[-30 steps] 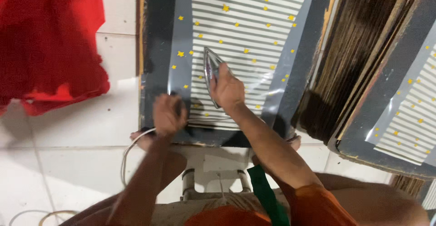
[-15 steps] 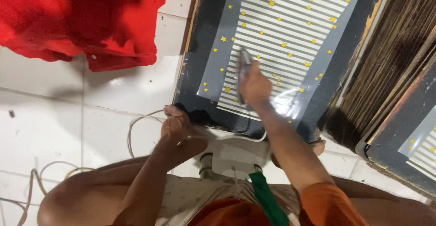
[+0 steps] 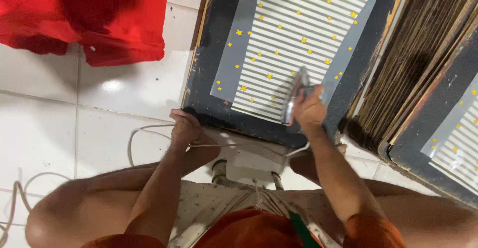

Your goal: The person irons a striped shirt with yellow stars laid out on a flat board using an electric iron. They smooth the fabric with their hands and move the iron back and forth across the shirt's surface.

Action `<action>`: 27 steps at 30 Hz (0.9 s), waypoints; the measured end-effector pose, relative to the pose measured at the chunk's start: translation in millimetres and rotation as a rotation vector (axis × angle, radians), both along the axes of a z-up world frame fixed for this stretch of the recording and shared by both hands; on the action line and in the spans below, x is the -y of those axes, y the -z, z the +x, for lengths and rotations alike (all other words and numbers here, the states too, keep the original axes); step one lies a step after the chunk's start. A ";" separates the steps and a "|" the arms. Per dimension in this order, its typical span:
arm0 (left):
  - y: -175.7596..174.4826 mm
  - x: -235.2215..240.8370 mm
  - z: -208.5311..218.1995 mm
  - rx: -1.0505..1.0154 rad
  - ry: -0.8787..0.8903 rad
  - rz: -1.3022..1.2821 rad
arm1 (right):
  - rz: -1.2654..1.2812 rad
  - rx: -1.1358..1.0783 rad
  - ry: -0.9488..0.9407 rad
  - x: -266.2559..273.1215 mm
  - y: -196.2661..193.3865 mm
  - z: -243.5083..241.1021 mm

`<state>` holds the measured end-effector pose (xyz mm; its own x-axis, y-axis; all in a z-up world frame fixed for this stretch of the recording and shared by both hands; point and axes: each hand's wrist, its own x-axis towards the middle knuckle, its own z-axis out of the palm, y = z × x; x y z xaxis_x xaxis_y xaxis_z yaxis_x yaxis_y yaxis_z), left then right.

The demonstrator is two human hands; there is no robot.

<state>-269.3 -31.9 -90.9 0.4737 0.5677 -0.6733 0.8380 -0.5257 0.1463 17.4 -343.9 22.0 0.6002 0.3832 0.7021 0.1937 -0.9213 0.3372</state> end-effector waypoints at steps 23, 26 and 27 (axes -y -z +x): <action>45.0 -39.7 46.2 0.530 0.484 1.085 | 0.233 -1.193 0.020 -79.4 -23.8 -57.7; -9.9 38.4 120.6 0.726 0.468 0.887 | 0.171 -1.327 0.210 -45.1 -30.6 -44.6; -44.3 55.5 131.8 0.731 0.473 0.889 | 0.178 -1.323 0.213 -30.6 -30.2 -48.3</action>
